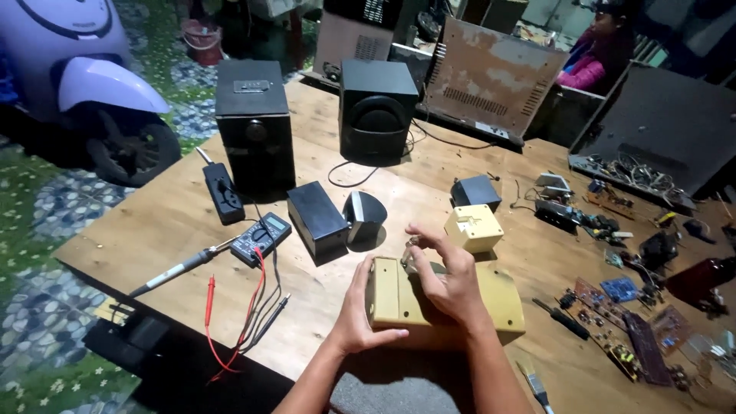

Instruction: Securing the plastic casing of an electronic device by fastening screws with a manual screwdriver.

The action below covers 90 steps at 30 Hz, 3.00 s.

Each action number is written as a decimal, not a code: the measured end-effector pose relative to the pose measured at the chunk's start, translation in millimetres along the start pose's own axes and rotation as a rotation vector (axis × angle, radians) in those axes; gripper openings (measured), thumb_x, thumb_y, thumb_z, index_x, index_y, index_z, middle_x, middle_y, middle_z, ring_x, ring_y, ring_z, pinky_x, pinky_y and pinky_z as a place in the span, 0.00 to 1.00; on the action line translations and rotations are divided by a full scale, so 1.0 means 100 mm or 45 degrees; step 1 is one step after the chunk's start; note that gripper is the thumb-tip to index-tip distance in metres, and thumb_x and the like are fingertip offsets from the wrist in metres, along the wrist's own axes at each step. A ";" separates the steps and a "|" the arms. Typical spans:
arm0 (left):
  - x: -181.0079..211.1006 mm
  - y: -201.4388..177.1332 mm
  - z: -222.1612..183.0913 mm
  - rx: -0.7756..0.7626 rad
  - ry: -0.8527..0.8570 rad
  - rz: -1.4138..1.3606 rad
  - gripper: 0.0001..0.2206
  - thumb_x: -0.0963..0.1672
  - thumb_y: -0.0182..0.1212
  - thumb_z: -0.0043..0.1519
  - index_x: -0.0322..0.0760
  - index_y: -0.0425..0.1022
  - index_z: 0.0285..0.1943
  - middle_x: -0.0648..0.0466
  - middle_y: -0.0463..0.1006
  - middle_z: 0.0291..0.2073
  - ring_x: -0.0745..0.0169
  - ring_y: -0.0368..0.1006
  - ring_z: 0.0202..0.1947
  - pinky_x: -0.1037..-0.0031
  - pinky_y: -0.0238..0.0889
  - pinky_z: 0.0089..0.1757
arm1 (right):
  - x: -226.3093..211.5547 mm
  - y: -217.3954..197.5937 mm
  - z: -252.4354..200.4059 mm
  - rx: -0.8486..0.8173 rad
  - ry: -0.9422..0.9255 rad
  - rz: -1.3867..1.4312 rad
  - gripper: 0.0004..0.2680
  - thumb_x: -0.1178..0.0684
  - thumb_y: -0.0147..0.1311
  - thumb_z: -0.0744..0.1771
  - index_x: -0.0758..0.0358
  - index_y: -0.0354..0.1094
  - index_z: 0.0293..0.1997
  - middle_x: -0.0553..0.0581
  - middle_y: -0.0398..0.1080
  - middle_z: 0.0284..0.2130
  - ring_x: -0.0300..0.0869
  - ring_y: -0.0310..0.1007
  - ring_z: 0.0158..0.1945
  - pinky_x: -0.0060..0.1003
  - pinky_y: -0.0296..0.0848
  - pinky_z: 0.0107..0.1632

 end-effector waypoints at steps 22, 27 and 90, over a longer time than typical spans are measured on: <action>-0.01 -0.01 0.02 0.031 -0.046 -0.051 0.57 0.57 0.75 0.42 0.27 0.45 0.76 0.38 0.57 0.72 0.42 0.54 0.73 0.57 0.46 0.68 | 0.14 0.06 0.02 0.130 -0.078 -0.173 0.06 0.58 0.63 0.65 0.65 0.76 0.44 0.56 0.81 0.41 0.39 0.79 0.37 0.32 0.78 0.47; -0.04 0.00 0.01 0.024 -0.057 -0.040 0.58 0.56 0.75 0.40 0.28 0.46 0.76 0.38 0.57 0.72 0.42 0.55 0.73 0.57 0.47 0.68 | 0.09 0.04 0.01 0.109 -0.068 -0.136 0.08 0.58 0.62 0.65 0.65 0.76 0.47 0.56 0.81 0.44 0.40 0.82 0.41 0.32 0.79 0.51; 0.06 0.01 0.03 0.034 -0.017 -0.131 0.55 0.55 0.77 0.42 0.30 0.48 0.76 0.45 0.63 0.67 0.50 0.63 0.68 0.60 0.57 0.64 | 0.10 0.02 0.01 0.139 -0.121 -0.020 0.06 0.59 0.62 0.65 0.64 0.74 0.45 0.56 0.78 0.37 0.40 0.80 0.38 0.30 0.80 0.46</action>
Point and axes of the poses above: each hand's wrist, its own z-axis towards the middle knuckle, its own y-axis out of the palm, x = y × z, the point moved 6 cm from there along z, towards the middle knuckle
